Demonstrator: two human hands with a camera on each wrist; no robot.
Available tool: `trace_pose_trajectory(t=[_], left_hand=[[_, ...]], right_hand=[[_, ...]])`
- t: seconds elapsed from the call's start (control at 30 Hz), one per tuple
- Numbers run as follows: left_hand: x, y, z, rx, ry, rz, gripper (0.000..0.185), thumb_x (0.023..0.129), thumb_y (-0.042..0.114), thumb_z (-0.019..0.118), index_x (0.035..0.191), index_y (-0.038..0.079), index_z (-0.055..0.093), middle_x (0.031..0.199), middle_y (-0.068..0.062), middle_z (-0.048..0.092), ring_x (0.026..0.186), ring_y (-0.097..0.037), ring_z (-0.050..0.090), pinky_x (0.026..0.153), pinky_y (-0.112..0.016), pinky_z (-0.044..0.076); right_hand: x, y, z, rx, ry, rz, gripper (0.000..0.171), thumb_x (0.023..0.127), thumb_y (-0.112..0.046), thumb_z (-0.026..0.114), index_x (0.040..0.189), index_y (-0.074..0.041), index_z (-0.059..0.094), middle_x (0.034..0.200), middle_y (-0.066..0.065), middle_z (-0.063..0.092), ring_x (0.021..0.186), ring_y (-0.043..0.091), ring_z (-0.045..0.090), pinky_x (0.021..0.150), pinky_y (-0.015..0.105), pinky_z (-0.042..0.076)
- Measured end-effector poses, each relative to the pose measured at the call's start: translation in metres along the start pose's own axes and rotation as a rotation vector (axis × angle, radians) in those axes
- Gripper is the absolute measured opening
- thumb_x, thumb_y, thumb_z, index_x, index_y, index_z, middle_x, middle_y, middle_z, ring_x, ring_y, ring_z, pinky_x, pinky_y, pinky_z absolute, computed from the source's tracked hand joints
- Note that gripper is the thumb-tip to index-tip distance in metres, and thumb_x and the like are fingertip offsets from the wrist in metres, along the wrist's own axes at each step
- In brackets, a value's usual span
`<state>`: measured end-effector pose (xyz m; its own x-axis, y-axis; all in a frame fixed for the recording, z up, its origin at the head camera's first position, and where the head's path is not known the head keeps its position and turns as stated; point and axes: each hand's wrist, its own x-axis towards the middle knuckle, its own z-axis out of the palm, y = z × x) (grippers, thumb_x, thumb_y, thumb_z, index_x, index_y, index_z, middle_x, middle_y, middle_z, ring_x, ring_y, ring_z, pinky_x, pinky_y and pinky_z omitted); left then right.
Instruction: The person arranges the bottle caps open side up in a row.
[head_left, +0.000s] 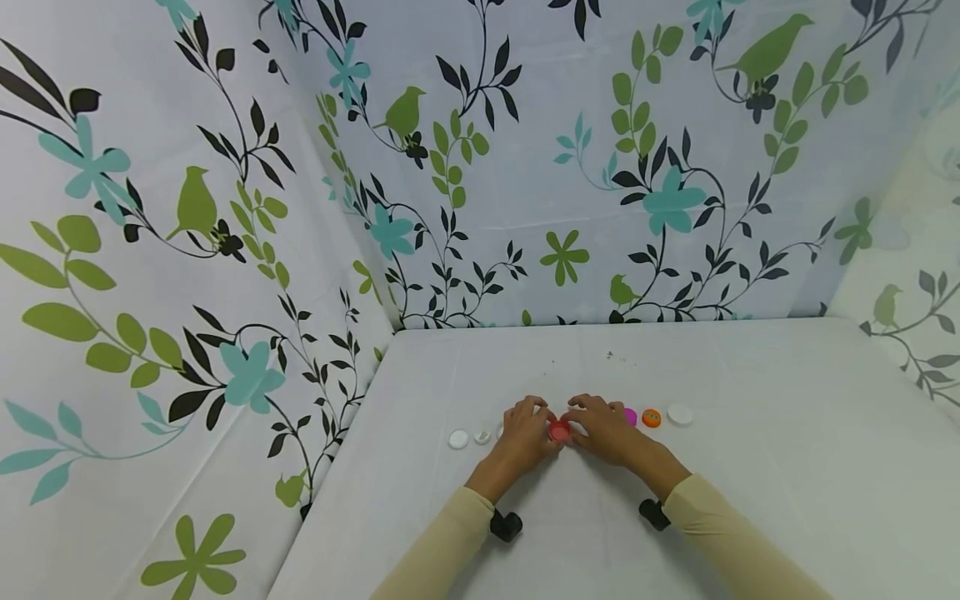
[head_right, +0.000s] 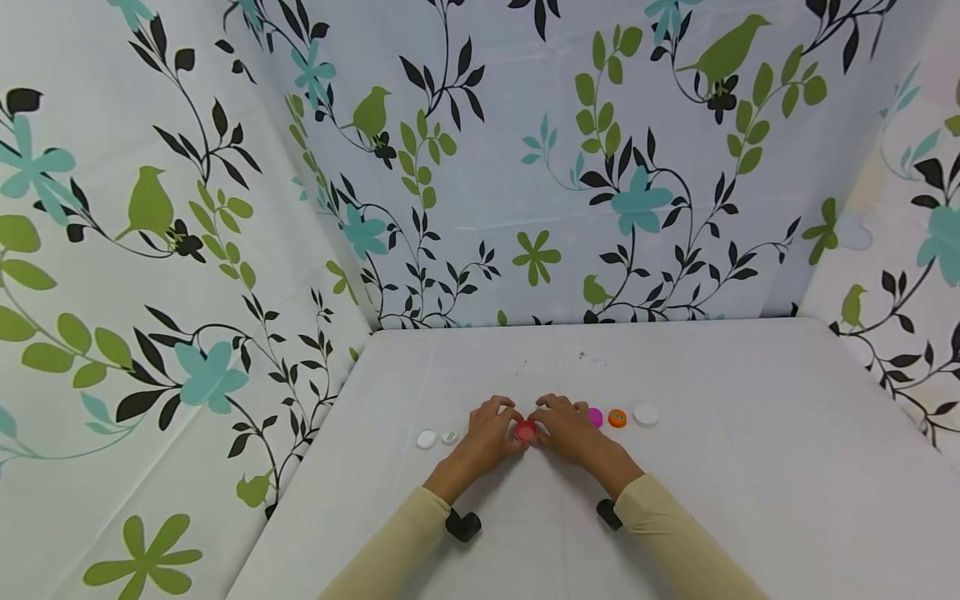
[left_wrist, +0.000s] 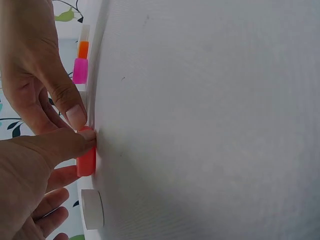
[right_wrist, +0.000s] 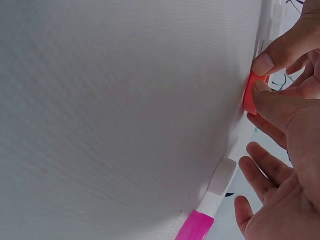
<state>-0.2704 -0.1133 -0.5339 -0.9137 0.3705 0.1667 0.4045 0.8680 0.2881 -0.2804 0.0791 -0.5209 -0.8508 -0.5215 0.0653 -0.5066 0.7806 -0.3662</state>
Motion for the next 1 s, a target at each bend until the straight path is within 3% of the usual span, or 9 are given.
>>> trace_pose_trajectory(t=[0.33,0.53,0.77,1.0], left_hand=[[0.004,0.007,-0.008,0.011,-0.053,-0.005,0.051,0.09,0.038,0.086,0.128,0.009,0.068,0.143,-0.012,0.054,0.135,-0.031,0.051,0.108,-0.049,0.039],[0.016,0.016,-0.012,0.021,-0.062,0.024,0.049,0.093,0.039,0.083,0.131,0.012,0.066,0.144,-0.011,0.052,0.135,-0.03,0.051,0.11,-0.047,0.039],[0.039,0.039,-0.013,0.062,-0.106,0.037,0.04,0.095,0.034,0.081,0.128,0.014,0.068,0.144,-0.009,0.052,0.135,-0.027,0.052,0.109,-0.047,0.039],[0.057,0.053,-0.003,0.124,-0.15,0.024,0.036,0.094,0.035,0.082,0.123,0.016,0.072,0.143,-0.007,0.054,0.133,-0.025,0.052,0.11,-0.046,0.039]], right_hand=[[-0.003,0.012,-0.01,-0.025,-0.002,0.022,0.047,0.097,-0.032,0.078,0.138,-0.014,0.068,0.15,0.018,0.055,0.14,0.043,0.05,0.102,0.068,0.04],[-0.007,0.031,-0.026,-0.037,0.027,0.072,0.053,0.092,-0.034,0.083,0.138,-0.012,0.068,0.15,0.019,0.056,0.138,0.044,0.051,0.1,0.069,0.04],[-0.012,0.045,-0.035,-0.048,0.008,0.111,0.045,0.091,-0.031,0.084,0.13,-0.011,0.072,0.146,0.022,0.057,0.134,0.046,0.053,0.097,0.07,0.042],[-0.009,0.05,-0.024,-0.015,0.03,0.108,0.034,0.093,-0.027,0.082,0.124,-0.013,0.075,0.143,0.021,0.061,0.133,0.046,0.055,0.097,0.07,0.042]])
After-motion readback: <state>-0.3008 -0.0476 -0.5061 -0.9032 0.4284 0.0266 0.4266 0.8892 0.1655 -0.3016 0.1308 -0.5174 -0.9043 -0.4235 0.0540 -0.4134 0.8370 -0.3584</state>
